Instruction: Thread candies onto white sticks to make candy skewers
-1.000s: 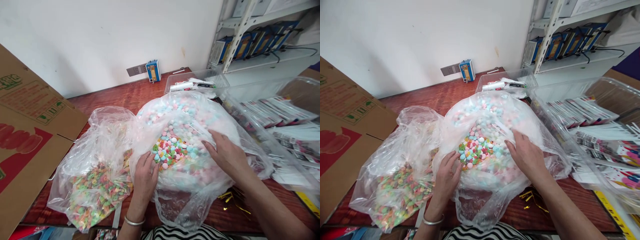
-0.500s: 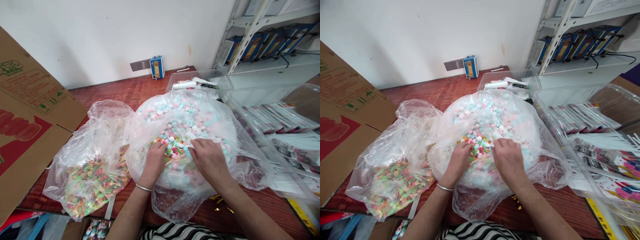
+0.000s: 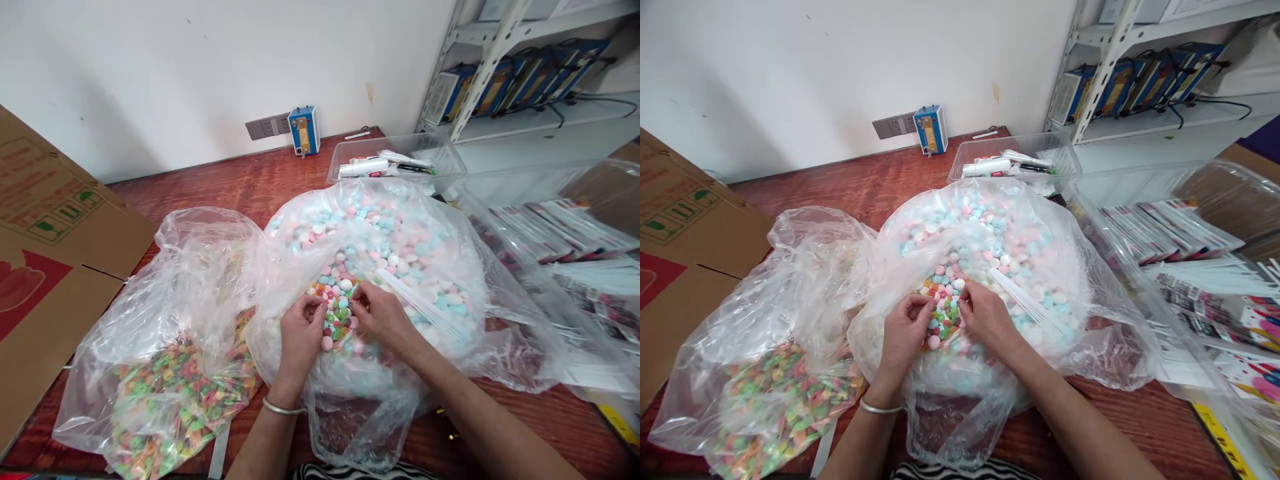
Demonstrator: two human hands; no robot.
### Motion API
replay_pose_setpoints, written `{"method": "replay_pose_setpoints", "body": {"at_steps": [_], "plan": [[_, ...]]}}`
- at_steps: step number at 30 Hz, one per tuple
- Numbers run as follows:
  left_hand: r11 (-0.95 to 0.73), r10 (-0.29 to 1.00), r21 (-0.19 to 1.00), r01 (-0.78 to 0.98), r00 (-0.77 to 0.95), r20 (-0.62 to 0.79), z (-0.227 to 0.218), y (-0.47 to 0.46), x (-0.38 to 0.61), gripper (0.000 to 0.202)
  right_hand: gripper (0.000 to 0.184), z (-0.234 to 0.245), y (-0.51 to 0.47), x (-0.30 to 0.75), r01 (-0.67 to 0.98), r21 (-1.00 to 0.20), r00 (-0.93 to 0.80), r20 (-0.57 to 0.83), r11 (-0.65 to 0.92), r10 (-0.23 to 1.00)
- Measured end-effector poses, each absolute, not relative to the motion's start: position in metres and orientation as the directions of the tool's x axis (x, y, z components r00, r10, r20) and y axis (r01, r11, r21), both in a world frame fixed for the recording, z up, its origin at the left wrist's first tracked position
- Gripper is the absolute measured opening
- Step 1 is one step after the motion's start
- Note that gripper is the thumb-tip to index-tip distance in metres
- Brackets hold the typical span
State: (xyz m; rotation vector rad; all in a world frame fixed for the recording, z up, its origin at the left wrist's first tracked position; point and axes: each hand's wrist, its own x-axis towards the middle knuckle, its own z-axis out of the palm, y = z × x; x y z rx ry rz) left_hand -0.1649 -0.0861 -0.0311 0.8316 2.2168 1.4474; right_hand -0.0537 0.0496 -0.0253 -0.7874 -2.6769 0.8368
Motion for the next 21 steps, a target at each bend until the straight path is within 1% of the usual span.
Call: {"method": "replay_pose_setpoints", "body": {"at_steps": [1,2,3,4,6,8,9,11,13,17,19,21], "plan": [[0.228,0.61,0.972,0.05,-0.786,-0.103,-0.027,-0.089,-0.165,0.014,0.009,-0.024,0.051,-0.055,0.41,-0.621,-0.832,0.046,0.668,0.553],[0.139,0.584,0.975,-0.174,-0.781,-0.223,-0.024,-0.092,-0.164,0.018,0.011,-0.023,0.053,-0.057,0.394,-0.653,-0.836,0.037,0.646,0.547],[0.056,0.573,0.932,-0.357,-0.753,-0.323,-0.019,-0.094,-0.164,0.021,0.013,-0.023,0.055,-0.059,0.383,-0.679,-0.841,0.025,0.626,0.541],[0.0,0.573,0.879,-0.477,-0.72,-0.391,-0.016,-0.097,-0.164,0.025,0.015,-0.023,0.056,-0.061,0.378,-0.7,-0.844,0.009,0.606,0.537],[-0.061,0.583,0.781,-0.621,-0.658,-0.477,-0.01,-0.101,-0.163,0.029,0.025,-0.026,0.058,-0.063,0.388,-0.727,-0.847,-0.038,0.567,0.53],[-0.08,0.595,0.717,-0.693,-0.61,-0.523,-0.007,-0.105,-0.162,0.027,0.032,-0.029,0.058,-0.063,0.41,-0.738,-0.845,-0.087,0.536,0.527],[-0.09,0.599,0.696,-0.713,-0.597,-0.534,-0.006,-0.106,-0.161,0.023,0.032,-0.03,0.057,-0.062,0.419,-0.739,-0.846,-0.107,0.528,0.522],[-0.116,0.601,0.664,-0.739,-0.585,-0.545,-0.007,-0.109,-0.16,0.02,0.023,-0.03,0.053,-0.06,0.423,-0.733,-0.856,-0.132,0.532,0.5],[-0.134,0.605,0.637,-0.759,-0.572,-0.554,-0.009,-0.111,-0.16,0.025,0.012,-0.028,0.047,-0.06,0.417,-0.716,-0.87,-0.136,0.56,0.475],[-0.145,0.611,0.612,-0.777,-0.557,-0.562,-0.011,-0.113,-0.16,0.032,0.011,-0.027,0.033,-0.065,0.42,-0.676,-0.875,-0.123,0.605,0.469],[-0.149,0.612,0.609,-0.779,-0.556,-0.562,-0.012,-0.114,-0.16,0.033,0.009,-0.029,0.029,-0.068,0.41,-0.694,-0.876,-0.12,0.592,0.467],[-0.151,0.608,0.609,-0.778,-0.559,-0.563,-0.011,-0.115,-0.16,0.032,0.008,-0.032,0.03,-0.069,0.382,-0.742,-0.88,-0.109,0.551,0.462]]}}
